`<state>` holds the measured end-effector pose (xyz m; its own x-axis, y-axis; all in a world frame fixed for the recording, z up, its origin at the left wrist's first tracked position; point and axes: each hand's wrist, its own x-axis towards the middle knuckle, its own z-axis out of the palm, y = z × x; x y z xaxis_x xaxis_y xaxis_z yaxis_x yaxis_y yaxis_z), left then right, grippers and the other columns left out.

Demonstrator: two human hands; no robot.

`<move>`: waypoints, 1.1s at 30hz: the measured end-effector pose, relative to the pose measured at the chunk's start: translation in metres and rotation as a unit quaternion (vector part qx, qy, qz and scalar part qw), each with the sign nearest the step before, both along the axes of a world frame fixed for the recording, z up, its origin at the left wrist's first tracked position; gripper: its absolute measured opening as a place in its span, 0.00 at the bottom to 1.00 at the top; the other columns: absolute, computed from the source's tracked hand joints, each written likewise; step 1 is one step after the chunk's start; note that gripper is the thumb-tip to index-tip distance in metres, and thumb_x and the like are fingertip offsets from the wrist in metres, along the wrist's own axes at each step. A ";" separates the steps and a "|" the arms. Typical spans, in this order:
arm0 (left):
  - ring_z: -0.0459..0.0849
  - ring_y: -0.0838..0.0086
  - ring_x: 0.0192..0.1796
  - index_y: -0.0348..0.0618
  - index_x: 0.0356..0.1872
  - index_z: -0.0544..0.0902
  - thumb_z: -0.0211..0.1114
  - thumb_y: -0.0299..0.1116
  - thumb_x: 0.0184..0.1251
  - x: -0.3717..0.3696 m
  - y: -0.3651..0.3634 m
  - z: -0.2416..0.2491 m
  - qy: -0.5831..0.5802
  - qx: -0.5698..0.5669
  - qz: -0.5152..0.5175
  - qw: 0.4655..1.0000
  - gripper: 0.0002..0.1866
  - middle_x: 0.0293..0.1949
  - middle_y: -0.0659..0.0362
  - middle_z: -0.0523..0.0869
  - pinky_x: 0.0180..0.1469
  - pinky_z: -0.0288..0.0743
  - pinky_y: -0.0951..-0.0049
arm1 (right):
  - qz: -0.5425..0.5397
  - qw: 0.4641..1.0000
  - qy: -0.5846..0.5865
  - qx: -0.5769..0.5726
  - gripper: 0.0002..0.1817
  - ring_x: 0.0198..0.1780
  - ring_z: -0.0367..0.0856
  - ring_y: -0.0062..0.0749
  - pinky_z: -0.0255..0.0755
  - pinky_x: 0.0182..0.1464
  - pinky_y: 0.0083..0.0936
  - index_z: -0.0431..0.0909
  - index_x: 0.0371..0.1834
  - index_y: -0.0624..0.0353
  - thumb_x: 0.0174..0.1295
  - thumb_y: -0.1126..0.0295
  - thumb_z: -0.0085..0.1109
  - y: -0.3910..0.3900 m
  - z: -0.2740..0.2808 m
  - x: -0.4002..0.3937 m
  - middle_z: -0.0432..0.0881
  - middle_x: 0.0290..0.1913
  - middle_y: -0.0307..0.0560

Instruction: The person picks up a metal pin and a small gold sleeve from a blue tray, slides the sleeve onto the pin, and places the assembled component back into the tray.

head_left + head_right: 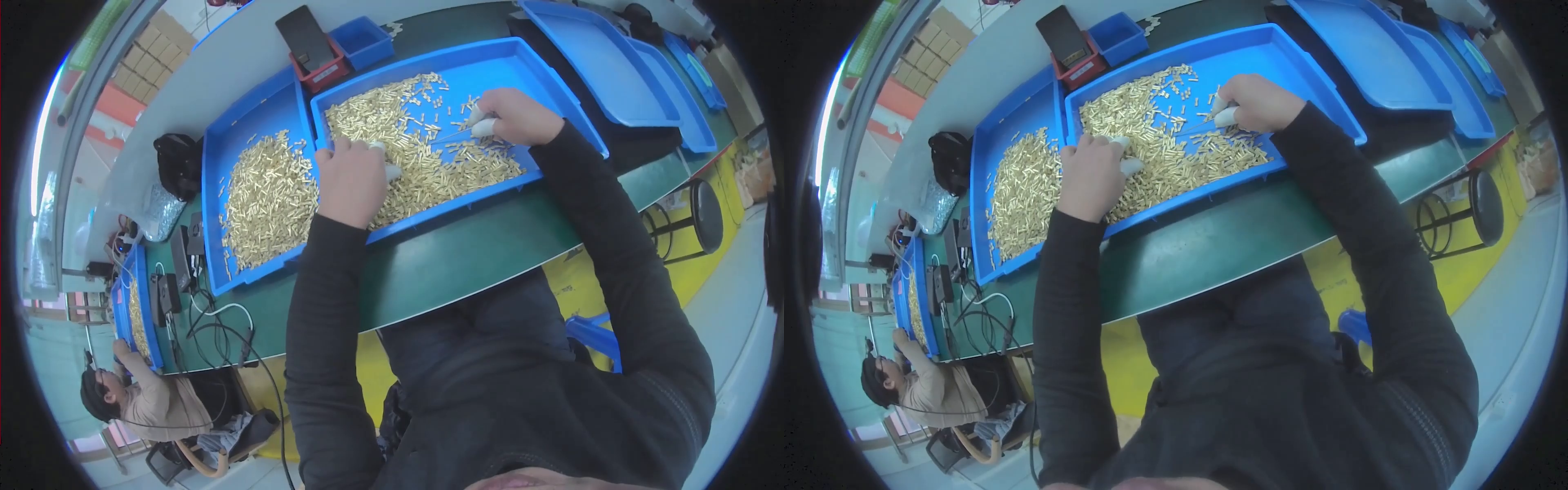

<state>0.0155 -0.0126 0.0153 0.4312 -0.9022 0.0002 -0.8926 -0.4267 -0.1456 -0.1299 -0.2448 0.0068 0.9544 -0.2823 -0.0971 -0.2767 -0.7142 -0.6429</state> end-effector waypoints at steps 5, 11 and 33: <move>0.77 0.60 0.41 0.51 0.30 0.84 0.59 0.21 0.56 -0.008 0.005 -0.009 0.020 -0.042 -0.038 0.998 0.10 0.28 0.60 0.82 0.43 0.65 0.60 | -0.016 0.996 -0.068 0.059 0.07 0.31 0.82 0.31 0.74 0.34 0.27 0.82 0.31 0.59 0.63 0.68 0.61 0.007 0.016 -0.006 0.83 0.32 0.45; 0.80 0.53 0.41 0.35 0.38 0.85 0.58 0.22 0.60 -0.001 0.008 -0.013 0.257 -0.227 -0.039 0.939 0.09 0.36 0.47 0.86 0.42 0.71 0.57 | -0.008 0.985 -0.107 0.139 0.09 0.31 0.83 0.31 0.82 0.35 0.24 0.84 0.37 0.61 0.66 0.66 0.61 0.015 0.022 -0.012 0.85 0.39 0.47; 0.84 0.72 0.46 0.49 0.44 0.88 0.66 0.32 0.65 -0.001 0.015 -0.015 0.448 -0.409 0.032 0.794 0.09 0.42 0.60 0.87 0.53 0.75 0.72 | 0.028 0.970 -0.169 0.171 0.05 0.23 0.77 0.24 0.73 0.31 0.23 0.83 0.33 0.55 0.66 0.68 0.62 0.036 0.018 -0.009 0.81 0.27 0.41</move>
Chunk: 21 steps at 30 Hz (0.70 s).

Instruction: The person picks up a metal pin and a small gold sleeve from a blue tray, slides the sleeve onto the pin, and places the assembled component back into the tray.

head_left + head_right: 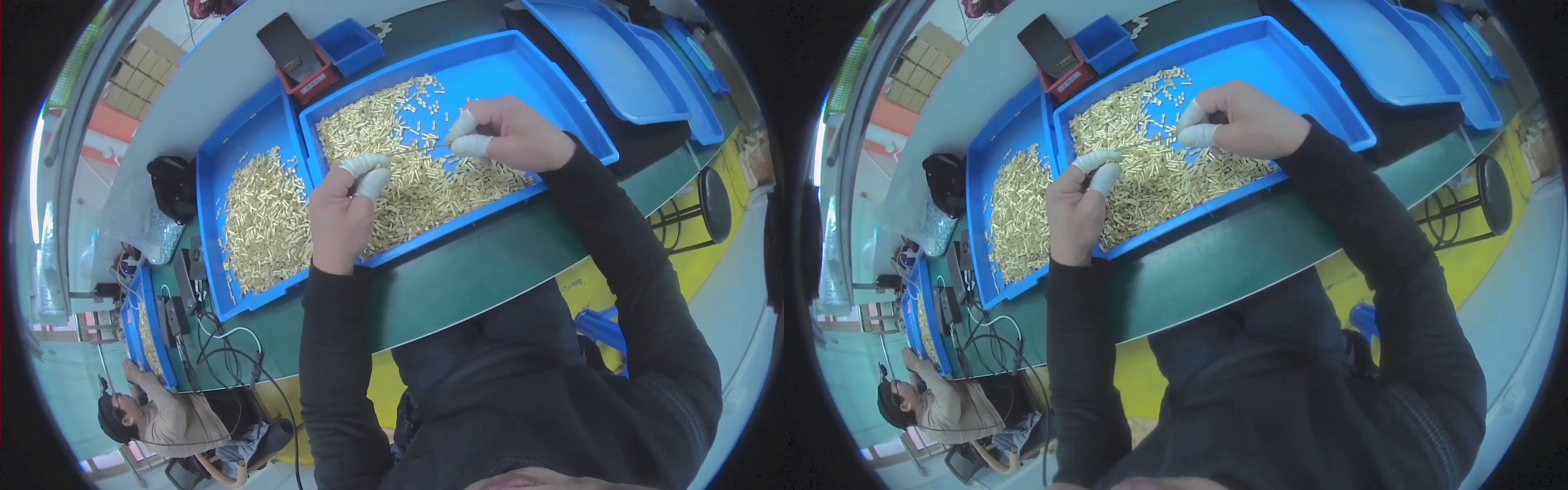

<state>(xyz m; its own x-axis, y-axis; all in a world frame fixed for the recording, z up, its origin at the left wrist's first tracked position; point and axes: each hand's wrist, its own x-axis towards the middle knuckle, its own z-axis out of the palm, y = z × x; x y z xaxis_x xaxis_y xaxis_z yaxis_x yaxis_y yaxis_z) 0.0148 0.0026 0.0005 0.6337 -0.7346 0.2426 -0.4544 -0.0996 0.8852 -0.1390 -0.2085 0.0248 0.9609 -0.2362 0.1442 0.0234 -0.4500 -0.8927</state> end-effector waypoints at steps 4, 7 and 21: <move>0.84 0.74 0.47 0.48 0.44 0.88 0.64 0.31 0.66 -0.003 0.000 0.005 0.004 -0.009 0.000 1.000 0.09 0.43 0.60 0.88 0.54 0.75 0.74 | 0.006 0.999 -0.023 -0.026 0.03 0.23 0.77 0.23 0.73 0.29 0.21 0.83 0.33 0.56 0.64 0.70 0.63 0.001 -0.002 0.000 0.83 0.34 0.42; 0.83 0.77 0.43 0.50 0.43 0.88 0.65 0.29 0.64 -0.004 0.000 0.005 -0.007 -0.018 -0.005 1.000 0.09 0.41 0.62 0.87 0.50 0.73 0.77 | 0.008 1.000 0.007 -0.026 0.04 0.26 0.78 0.24 0.74 0.31 0.20 0.84 0.34 0.55 0.64 0.69 0.63 0.002 0.000 0.000 0.82 0.33 0.40; 0.83 0.74 0.45 0.50 0.43 0.88 0.66 0.32 0.65 0.000 0.000 -0.001 -0.008 -0.015 -0.003 1.000 0.08 0.42 0.62 0.87 0.52 0.73 0.74 | 0.010 0.999 -0.017 -0.050 0.05 0.24 0.79 0.25 0.74 0.32 0.22 0.85 0.36 0.55 0.65 0.67 0.64 0.000 -0.003 -0.001 0.82 0.32 0.40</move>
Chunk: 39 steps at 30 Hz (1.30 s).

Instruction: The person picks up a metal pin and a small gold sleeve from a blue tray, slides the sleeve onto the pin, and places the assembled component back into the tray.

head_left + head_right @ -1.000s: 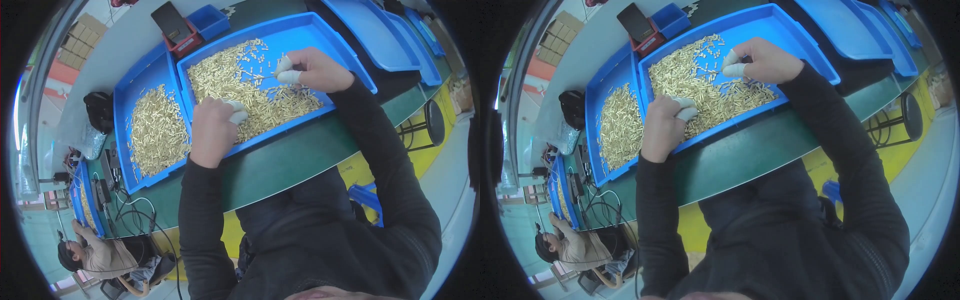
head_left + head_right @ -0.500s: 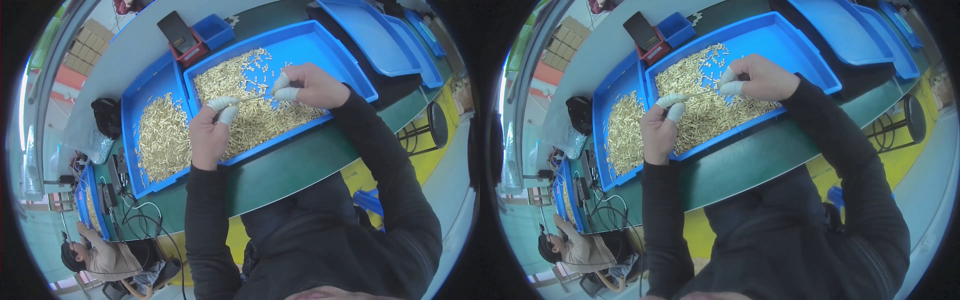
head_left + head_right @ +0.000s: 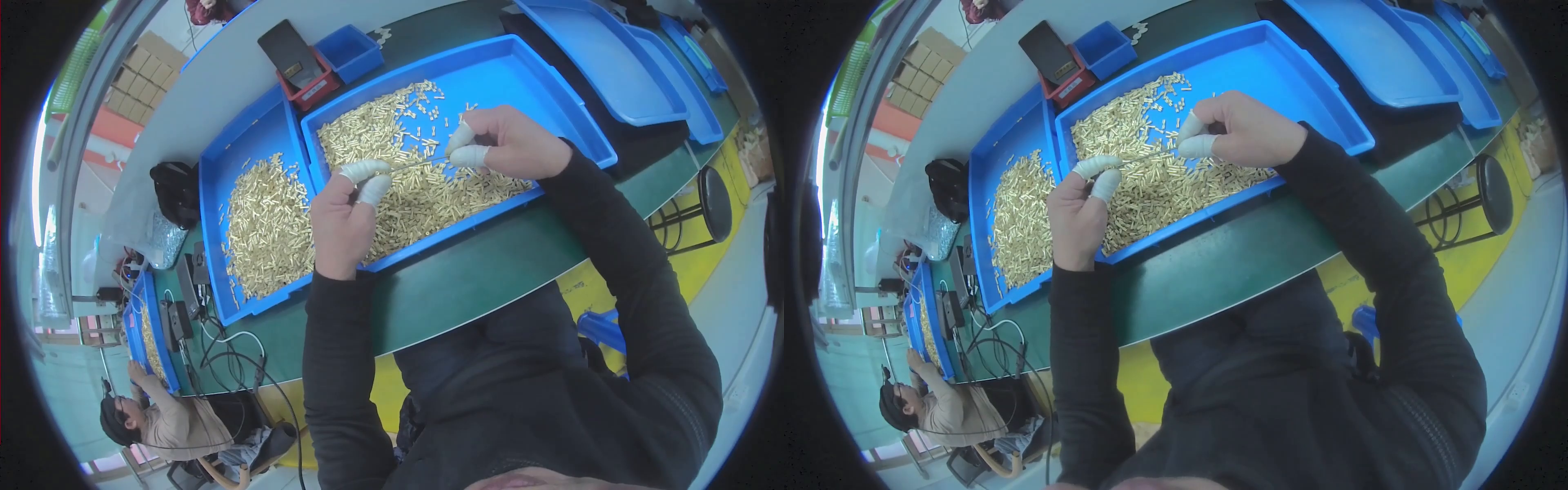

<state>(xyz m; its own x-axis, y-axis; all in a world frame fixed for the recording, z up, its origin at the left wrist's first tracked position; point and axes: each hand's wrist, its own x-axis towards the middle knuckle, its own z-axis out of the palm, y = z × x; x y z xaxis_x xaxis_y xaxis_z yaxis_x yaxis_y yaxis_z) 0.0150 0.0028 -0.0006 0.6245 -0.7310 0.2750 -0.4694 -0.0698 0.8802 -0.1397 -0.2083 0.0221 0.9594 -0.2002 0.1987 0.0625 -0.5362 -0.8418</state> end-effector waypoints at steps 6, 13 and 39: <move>0.72 0.60 0.36 0.43 0.40 0.83 0.64 0.29 0.67 0.006 -0.004 -0.008 -0.369 -0.019 -0.019 0.929 0.04 0.32 0.57 0.79 0.36 0.67 0.65 | -0.024 0.973 -0.109 -0.203 0.05 0.28 0.67 0.31 0.61 0.29 0.29 0.84 0.32 0.55 0.63 0.68 0.65 0.005 -0.015 0.003 0.69 0.25 0.38; 0.79 0.60 0.42 0.43 0.44 0.83 0.61 0.29 0.69 0.005 0.018 -0.010 -0.378 -0.056 -0.056 0.923 0.07 0.42 0.55 0.83 0.47 0.71 0.64 | 0.039 0.984 -0.058 -0.163 0.11 0.33 0.76 0.36 0.67 0.39 0.32 0.82 0.28 0.53 0.57 0.58 0.61 0.009 -0.046 0.035 0.80 0.29 0.42; 0.77 0.82 0.30 0.49 0.40 0.90 0.66 0.27 0.61 -0.013 0.003 0.008 0.125 -0.035 -0.004 0.992 0.09 0.36 0.64 0.88 0.36 0.71 0.80 | 0.015 0.987 0.088 0.137 0.07 0.23 0.72 0.16 0.68 0.32 0.16 0.83 0.26 0.55 0.60 0.76 0.58 0.007 0.007 -0.002 0.79 0.25 0.35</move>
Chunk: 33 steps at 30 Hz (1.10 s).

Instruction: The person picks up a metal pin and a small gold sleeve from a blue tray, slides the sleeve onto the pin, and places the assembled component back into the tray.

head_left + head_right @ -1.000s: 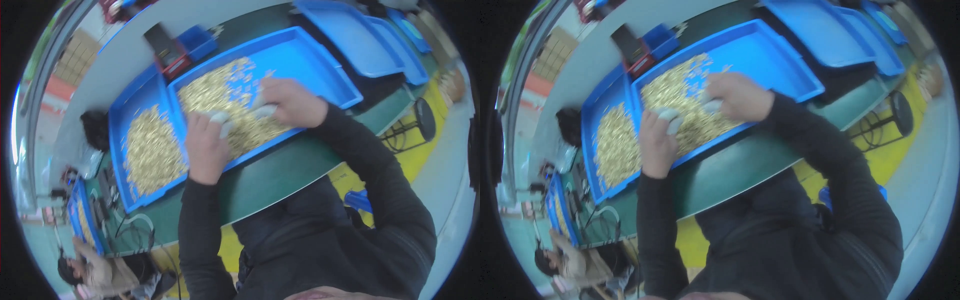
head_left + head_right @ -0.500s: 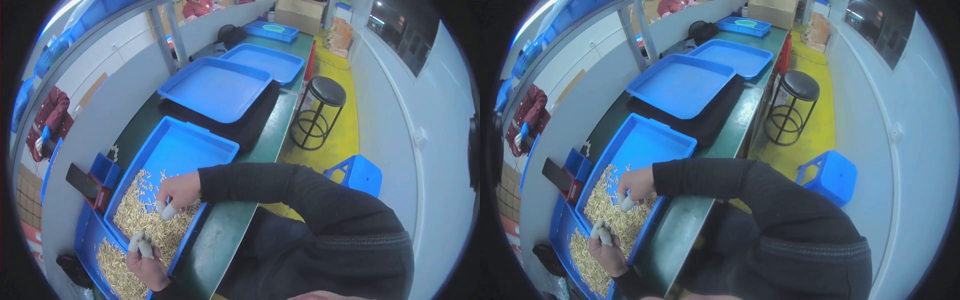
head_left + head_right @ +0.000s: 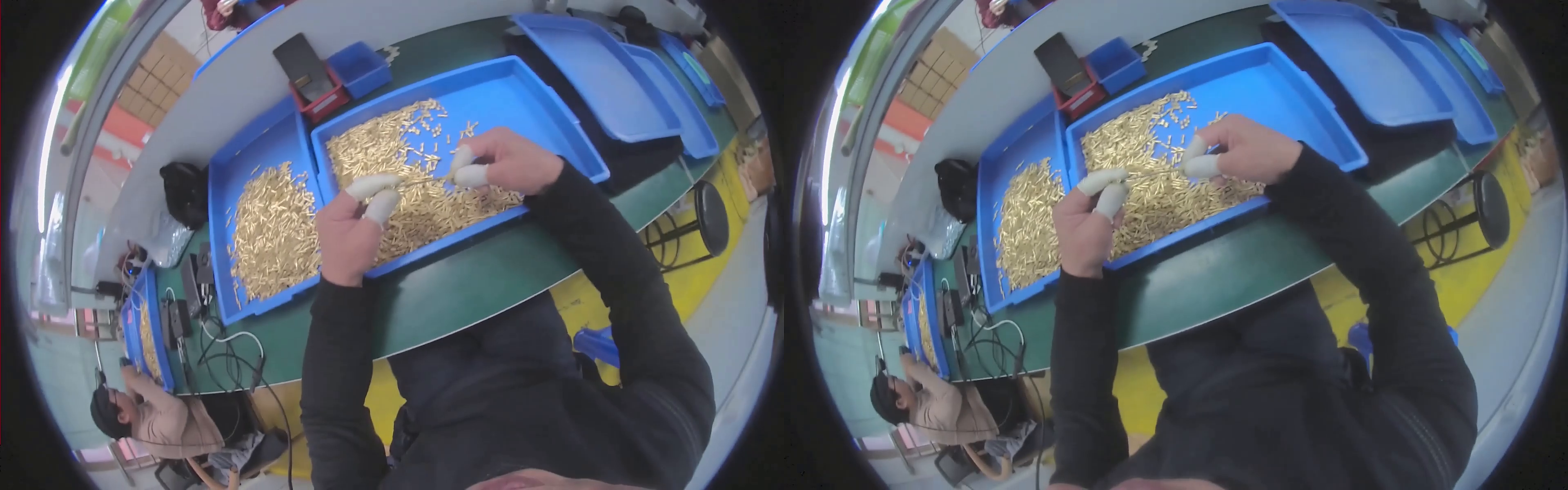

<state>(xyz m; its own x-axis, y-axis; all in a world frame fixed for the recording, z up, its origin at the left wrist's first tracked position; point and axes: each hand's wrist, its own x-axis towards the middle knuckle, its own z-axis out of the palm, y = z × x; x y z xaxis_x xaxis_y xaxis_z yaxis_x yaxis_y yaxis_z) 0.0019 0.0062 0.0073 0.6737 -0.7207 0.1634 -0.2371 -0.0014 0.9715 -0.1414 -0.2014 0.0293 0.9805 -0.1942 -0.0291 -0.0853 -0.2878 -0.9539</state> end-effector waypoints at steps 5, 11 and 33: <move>0.84 0.74 0.46 0.47 0.42 0.89 0.66 0.27 0.64 0.004 0.003 0.001 -0.040 0.011 -0.027 0.999 0.08 0.40 0.60 0.88 0.52 0.75 0.74 | -0.003 1.000 0.001 -0.021 0.05 0.25 0.72 0.19 0.69 0.33 0.19 0.84 0.28 0.54 0.62 0.72 0.62 -0.002 -0.001 -0.001 0.80 0.28 0.36; 0.84 0.73 0.45 0.48 0.42 0.89 0.66 0.27 0.64 0.003 0.002 0.000 -0.079 0.018 -0.032 0.996 0.08 0.41 0.59 0.88 0.51 0.75 0.73 | -0.010 1.000 0.001 -0.015 0.06 0.25 0.73 0.19 0.71 0.31 0.18 0.83 0.27 0.54 0.62 0.71 0.63 -0.001 -0.001 -0.001 0.81 0.31 0.37; 0.71 0.62 0.30 0.42 0.35 0.80 0.66 0.29 0.64 0.010 -0.010 -0.022 -0.560 0.002 0.008 0.829 0.04 0.28 0.58 0.75 0.27 0.66 0.66 | -0.062 0.884 -0.204 -0.415 0.13 0.24 0.54 0.32 0.48 0.23 0.30 0.70 0.23 0.56 0.67 0.72 0.58 0.004 -0.022 -0.006 0.58 0.25 0.37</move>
<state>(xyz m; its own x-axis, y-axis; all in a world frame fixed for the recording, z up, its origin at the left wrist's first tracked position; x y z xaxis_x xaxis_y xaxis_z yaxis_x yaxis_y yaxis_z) 0.0123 -0.0035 -0.0149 0.1116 -0.7155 0.6896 -0.9896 -0.0162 0.1432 -0.1476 -0.1977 0.0071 0.8464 -0.0905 0.5249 0.1359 -0.9162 -0.3770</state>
